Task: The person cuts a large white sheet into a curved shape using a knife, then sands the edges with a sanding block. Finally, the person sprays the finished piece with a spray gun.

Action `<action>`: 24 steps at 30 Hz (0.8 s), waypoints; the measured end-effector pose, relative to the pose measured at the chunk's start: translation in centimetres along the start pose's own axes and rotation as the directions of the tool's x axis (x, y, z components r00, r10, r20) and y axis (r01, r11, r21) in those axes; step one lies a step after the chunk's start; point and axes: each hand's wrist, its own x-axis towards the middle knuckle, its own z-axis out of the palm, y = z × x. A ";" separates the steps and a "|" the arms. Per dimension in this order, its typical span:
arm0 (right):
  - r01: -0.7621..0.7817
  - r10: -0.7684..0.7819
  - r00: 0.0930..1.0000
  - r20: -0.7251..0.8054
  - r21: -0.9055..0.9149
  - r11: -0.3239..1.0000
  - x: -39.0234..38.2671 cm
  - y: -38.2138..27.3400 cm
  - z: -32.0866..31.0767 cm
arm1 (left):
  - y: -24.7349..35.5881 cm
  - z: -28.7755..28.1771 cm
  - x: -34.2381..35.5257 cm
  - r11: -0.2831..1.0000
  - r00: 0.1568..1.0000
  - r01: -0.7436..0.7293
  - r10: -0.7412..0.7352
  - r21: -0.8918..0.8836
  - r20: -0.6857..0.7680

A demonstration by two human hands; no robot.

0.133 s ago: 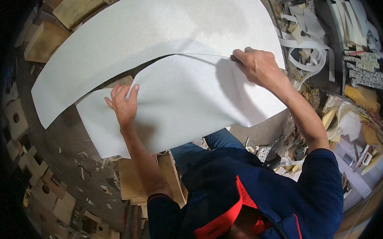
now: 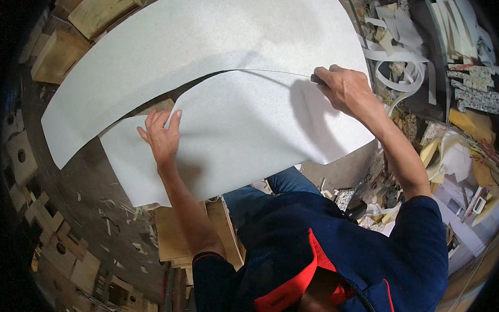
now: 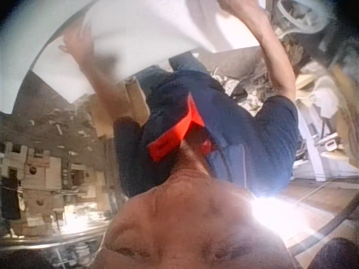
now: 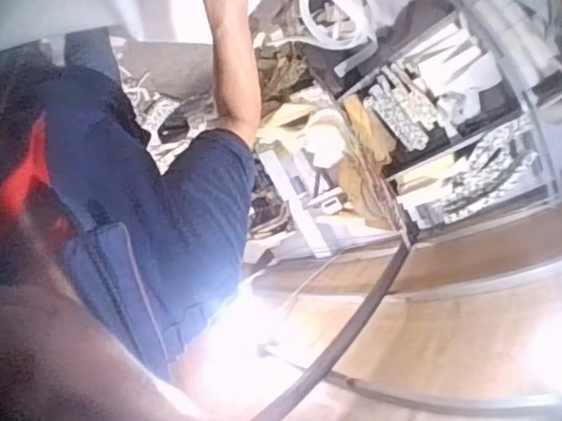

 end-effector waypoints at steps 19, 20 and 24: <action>-0.084 0.092 0.993 -0.068 0.116 0.990 -2.5 -0.4 2.5 | 0.0 -0.2 1.0 0.997 1.000 -0.026 0.026 0.068 -0.007; -0.111 0.117 0.992 -0.040 0.127 0.986 -2.7 -0.5 2.7 | -0.1 -0.2 1.1 0.997 1.000 -0.024 0.024 0.070 -0.007; -0.204 0.206 0.978 -0.023 0.082 0.976 -5.3 -0.5 2.7 | -0.3 -0.5 1.0 0.996 0.997 -0.068 0.069 0.051 -0.020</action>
